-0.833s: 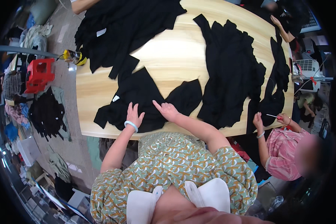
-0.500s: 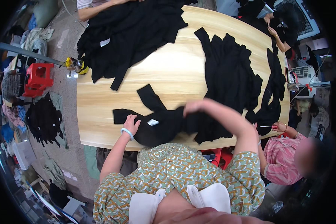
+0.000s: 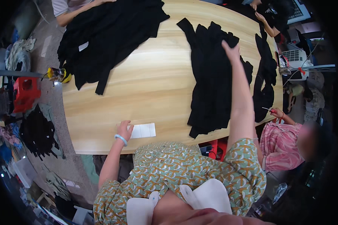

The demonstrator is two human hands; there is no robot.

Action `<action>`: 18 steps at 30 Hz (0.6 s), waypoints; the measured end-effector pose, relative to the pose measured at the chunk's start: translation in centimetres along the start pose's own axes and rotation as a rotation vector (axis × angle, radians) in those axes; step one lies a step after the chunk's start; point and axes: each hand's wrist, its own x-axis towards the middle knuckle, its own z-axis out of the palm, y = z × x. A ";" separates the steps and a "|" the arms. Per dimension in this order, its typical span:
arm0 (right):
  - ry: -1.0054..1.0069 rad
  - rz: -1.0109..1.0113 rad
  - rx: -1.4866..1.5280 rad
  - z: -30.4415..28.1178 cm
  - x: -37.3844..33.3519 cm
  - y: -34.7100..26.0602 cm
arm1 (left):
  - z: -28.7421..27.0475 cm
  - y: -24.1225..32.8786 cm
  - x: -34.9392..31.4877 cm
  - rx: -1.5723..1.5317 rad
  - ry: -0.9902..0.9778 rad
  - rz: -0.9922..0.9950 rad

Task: Inspecting and trimming loose threads from black garments on a production table.

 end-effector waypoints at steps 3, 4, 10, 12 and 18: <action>-0.209 0.513 -0.229 2.8 -5.9 9.8 | 0.6 0.0 -0.5 -0.058 -0.089 -0.038; -0.357 0.454 -0.212 4.8 -7.8 10.9 | 0.3 0.4 -0.6 -0.050 -0.086 -0.044; -0.469 0.140 -0.362 5.7 -15.5 8.7 | -0.1 2.6 1.0 -0.098 -0.159 -0.156; -0.465 -0.003 -0.368 5.7 -17.8 8.6 | 0.3 3.6 2.2 -0.089 -0.148 -0.047; -0.648 -0.509 -0.352 4.2 -25.3 7.0 | 0.4 8.3 4.4 -0.002 -0.185 0.148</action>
